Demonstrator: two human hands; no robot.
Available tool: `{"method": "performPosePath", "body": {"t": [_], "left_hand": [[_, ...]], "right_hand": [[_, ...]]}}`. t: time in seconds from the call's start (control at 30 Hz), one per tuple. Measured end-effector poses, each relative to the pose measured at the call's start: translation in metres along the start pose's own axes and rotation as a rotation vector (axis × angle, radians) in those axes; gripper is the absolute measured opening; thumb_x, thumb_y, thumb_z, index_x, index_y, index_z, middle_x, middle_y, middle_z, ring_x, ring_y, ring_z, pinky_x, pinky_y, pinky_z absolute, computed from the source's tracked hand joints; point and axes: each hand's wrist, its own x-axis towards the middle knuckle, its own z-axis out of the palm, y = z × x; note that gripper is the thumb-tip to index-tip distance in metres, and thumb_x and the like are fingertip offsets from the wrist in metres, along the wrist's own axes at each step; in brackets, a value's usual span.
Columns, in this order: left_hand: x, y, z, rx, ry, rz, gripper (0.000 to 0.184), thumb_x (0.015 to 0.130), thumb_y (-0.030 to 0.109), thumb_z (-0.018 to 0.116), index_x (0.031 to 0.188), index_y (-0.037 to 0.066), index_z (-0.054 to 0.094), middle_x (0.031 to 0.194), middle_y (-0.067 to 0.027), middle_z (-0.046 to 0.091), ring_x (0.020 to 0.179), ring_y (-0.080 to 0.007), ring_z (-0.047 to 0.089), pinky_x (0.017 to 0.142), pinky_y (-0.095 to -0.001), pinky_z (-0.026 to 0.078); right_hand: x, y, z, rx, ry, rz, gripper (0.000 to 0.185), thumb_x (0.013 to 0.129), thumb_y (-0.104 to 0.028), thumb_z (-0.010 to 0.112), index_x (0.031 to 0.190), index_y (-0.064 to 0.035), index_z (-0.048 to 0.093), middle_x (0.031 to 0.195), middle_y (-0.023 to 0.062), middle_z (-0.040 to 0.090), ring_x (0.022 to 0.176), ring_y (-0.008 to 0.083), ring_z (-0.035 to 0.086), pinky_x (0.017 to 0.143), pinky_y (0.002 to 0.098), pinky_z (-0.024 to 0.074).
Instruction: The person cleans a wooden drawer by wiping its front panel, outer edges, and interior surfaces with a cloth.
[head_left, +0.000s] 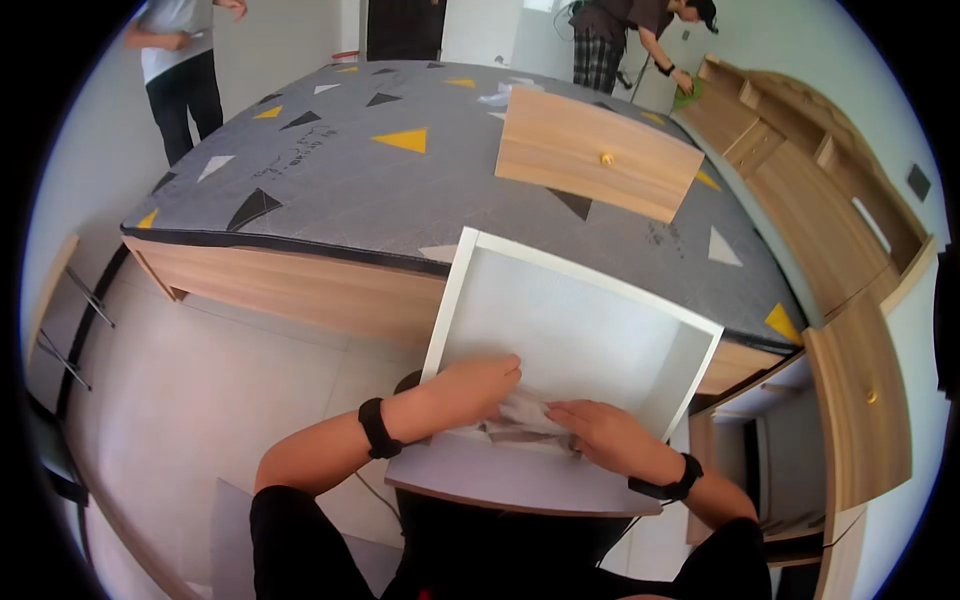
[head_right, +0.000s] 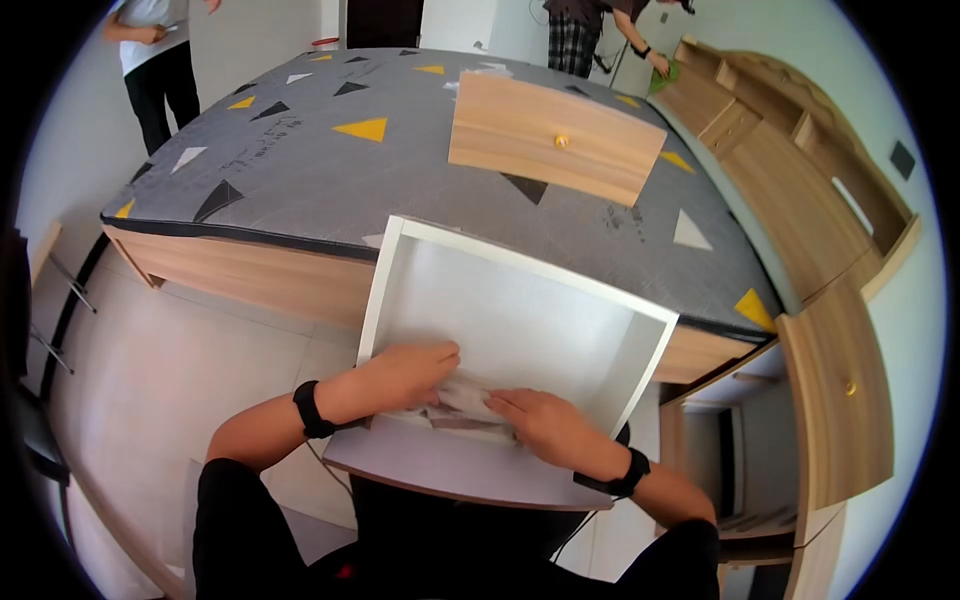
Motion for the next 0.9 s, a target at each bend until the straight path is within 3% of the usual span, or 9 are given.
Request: {"method": "performPosePath", "body": {"t": [0.1, 0.2, 0.27, 0.37, 0.47, 0.6, 0.7, 0.77, 0.9], "left_hand": [[-0.004, 0.003, -0.001, -0.019, -0.017, 0.002, 0.027, 0.079, 0.015, 0.073, 0.096, 0.001, 0.057, 0.102, -0.0119, 0.057, 0.090, -0.0317, 0.065, 0.071, -0.0446, 0.054], [-0.005, 0.000, 0.002, 0.092, -0.084, -0.064, 0.018, 0.078, 0.011, 0.069, 0.090, 0.004, 0.058, 0.089, -0.0096, 0.058, 0.092, -0.0291, 0.065, 0.069, -0.0438, 0.054], [-0.006, 0.001, 0.002, 0.153, 0.112, -0.008, 0.013, 0.077, 0.011, 0.067, 0.084, 0.005, 0.056, 0.080, -0.0081, 0.057, 0.092, -0.0277, 0.065, 0.069, -0.0430, 0.053], [-0.003, 0.007, -0.012, 0.122, 0.275, 0.085, 0.014, 0.077, 0.009, 0.065, 0.088, 0.005, 0.058, 0.089, -0.0109, 0.061, 0.095, -0.0292, 0.066, 0.072, -0.0436, 0.054], [0.000, 0.003, -0.011, 0.135, 0.444, 0.196, 0.017, 0.082, 0.006, 0.059, 0.099, 0.003, 0.061, 0.095, -0.0143, 0.064, 0.099, -0.0313, 0.065, 0.077, -0.0431, 0.052], [-0.006, 0.014, -0.028, -0.193, 0.248, -0.033, 0.026, 0.087, 0.008, 0.058, 0.112, 0.002, 0.059, 0.098, -0.0168, 0.063, 0.096, -0.0337, 0.065, 0.078, -0.0427, 0.052], [-0.006, 0.017, -0.034, -0.165, 0.246, -0.101, 0.032, 0.093, 0.015, 0.059, 0.121, 0.002, 0.057, 0.095, -0.0163, 0.063, 0.090, -0.0360, 0.065, 0.078, -0.0436, 0.052], [-0.009, 0.017, -0.037, -0.107, 0.142, 0.022, 0.042, 0.093, 0.029, 0.064, 0.125, 0.002, 0.056, 0.092, -0.0157, 0.064, 0.083, -0.0369, 0.065, 0.074, -0.0438, 0.052], [-0.009, 0.019, -0.035, -0.062, -0.006, -0.023, 0.063, 0.087, 0.046, 0.069, 0.132, 0.003, 0.055, 0.093, -0.0165, 0.067, 0.082, -0.0357, 0.066, 0.071, -0.0444, 0.052]], "right_hand": [[0.005, -0.012, -0.023, 0.015, 0.006, -0.020, 0.056, 0.077, 0.000, 0.066, 0.133, -0.0029, 0.056, 0.129, 0.0179, 0.060, 0.115, 0.0358, 0.058, 0.097, 0.0443, 0.0493], [0.004, -0.012, -0.021, 0.041, 0.038, 0.204, 0.057, 0.082, -0.005, 0.067, 0.138, -0.0041, 0.053, 0.120, 0.0204, 0.062, 0.110, 0.0379, 0.060, 0.091, 0.0448, 0.0501], [-0.003, 0.004, -0.011, 0.031, -0.106, 0.347, 0.058, 0.087, -0.012, 0.067, 0.142, -0.0053, 0.049, 0.110, 0.0225, 0.064, 0.102, 0.0386, 0.062, 0.087, 0.0442, 0.0504], [0.000, 0.009, -0.012, 0.104, -0.243, 0.346, 0.059, 0.091, -0.016, 0.066, 0.145, -0.0051, 0.046, 0.107, 0.0228, 0.065, 0.100, 0.0385, 0.063, 0.087, 0.0434, 0.0505], [-0.004, 0.009, -0.018, 0.156, -0.169, 0.357, 0.059, 0.094, -0.015, 0.063, 0.149, -0.0057, 0.043, 0.109, 0.0239, 0.065, 0.097, 0.0380, 0.065, 0.085, 0.0424, 0.0516], [-0.014, 0.016, -0.032, 0.206, 0.019, 0.245, 0.055, 0.099, -0.015, 0.057, 0.151, -0.0068, 0.040, 0.111, 0.0246, 0.065, 0.096, 0.0386, 0.065, 0.085, 0.0409, 0.0517], [-0.019, 0.010, -0.043, 0.161, 0.091, 0.034, 0.051, 0.103, -0.017, 0.051, 0.152, -0.0077, 0.040, 0.114, 0.0248, 0.064, 0.095, 0.0372, 0.066, 0.088, 0.0392, 0.0510], [-0.020, -0.015, -0.053, 0.614, -0.442, 0.661, 0.049, 0.105, -0.020, 0.048, 0.152, -0.0079, 0.039, 0.119, 0.0238, 0.064, 0.101, 0.0352, 0.064, 0.095, 0.0382, 0.0481], [-0.058, 0.014, 0.004, 0.576, -0.263, 0.277, 0.046, 0.107, -0.025, 0.046, 0.148, -0.0054, 0.045, 0.122, 0.0231, 0.064, 0.107, 0.0335, 0.062, 0.098, 0.0374, 0.0469]]}}
